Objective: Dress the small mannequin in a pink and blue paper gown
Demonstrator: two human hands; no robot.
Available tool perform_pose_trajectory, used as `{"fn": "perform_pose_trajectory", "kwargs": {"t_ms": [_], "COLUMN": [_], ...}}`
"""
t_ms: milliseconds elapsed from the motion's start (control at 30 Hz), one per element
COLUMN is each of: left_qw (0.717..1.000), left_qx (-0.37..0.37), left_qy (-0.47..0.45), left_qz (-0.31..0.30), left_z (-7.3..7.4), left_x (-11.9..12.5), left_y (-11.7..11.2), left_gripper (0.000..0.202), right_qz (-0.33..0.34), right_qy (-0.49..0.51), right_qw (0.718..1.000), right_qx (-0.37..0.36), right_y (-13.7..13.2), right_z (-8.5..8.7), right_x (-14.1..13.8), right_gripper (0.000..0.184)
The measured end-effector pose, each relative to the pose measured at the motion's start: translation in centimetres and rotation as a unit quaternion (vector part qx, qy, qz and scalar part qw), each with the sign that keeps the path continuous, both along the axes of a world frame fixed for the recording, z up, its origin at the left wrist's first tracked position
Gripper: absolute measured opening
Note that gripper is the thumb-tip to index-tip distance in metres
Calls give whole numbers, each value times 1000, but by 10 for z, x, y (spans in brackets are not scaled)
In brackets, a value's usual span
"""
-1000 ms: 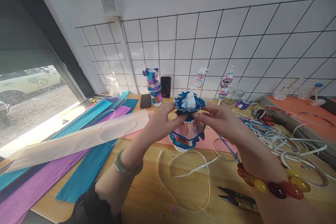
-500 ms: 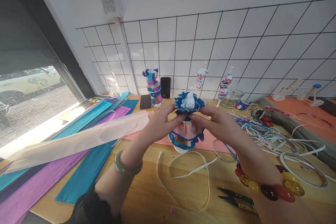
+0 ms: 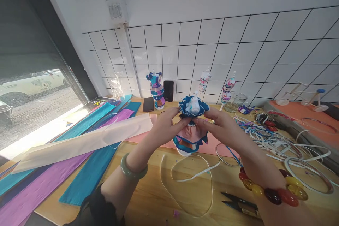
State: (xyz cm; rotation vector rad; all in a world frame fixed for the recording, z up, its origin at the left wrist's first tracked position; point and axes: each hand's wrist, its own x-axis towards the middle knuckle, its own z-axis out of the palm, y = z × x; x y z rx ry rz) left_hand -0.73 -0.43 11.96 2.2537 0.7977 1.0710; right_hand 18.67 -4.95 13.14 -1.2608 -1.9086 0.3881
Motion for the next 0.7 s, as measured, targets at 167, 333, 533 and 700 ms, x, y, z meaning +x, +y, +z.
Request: {"fn": "perform_pose_trajectory", "kwargs": {"t_ms": [167, 333, 533, 700], "left_qw": [1000, 998, 996, 996], "left_qx": [-10, -65, -84, -91], "left_qy": [-6, -15, -8, -14], "left_qz": [-15, 17, -23, -18], "left_z": [4, 7, 11, 11], "left_x": [-4, -6, 2, 5], "left_y": [-1, -9, -24, -27], "left_gripper": [38, 65, 73, 66], "right_qz": [25, -5, -2, -9], "right_qy": [-8, -4, -12, -29], "right_qw": [1000, 1000, 1000, 1000], "right_qx": [3, 2, -10, -7], "right_y": [-2, -6, -12, -16], "right_z": [5, 6, 7, 12], "right_x": [5, 0, -11, -16], "right_gripper": [30, 25, 23, 24]}}
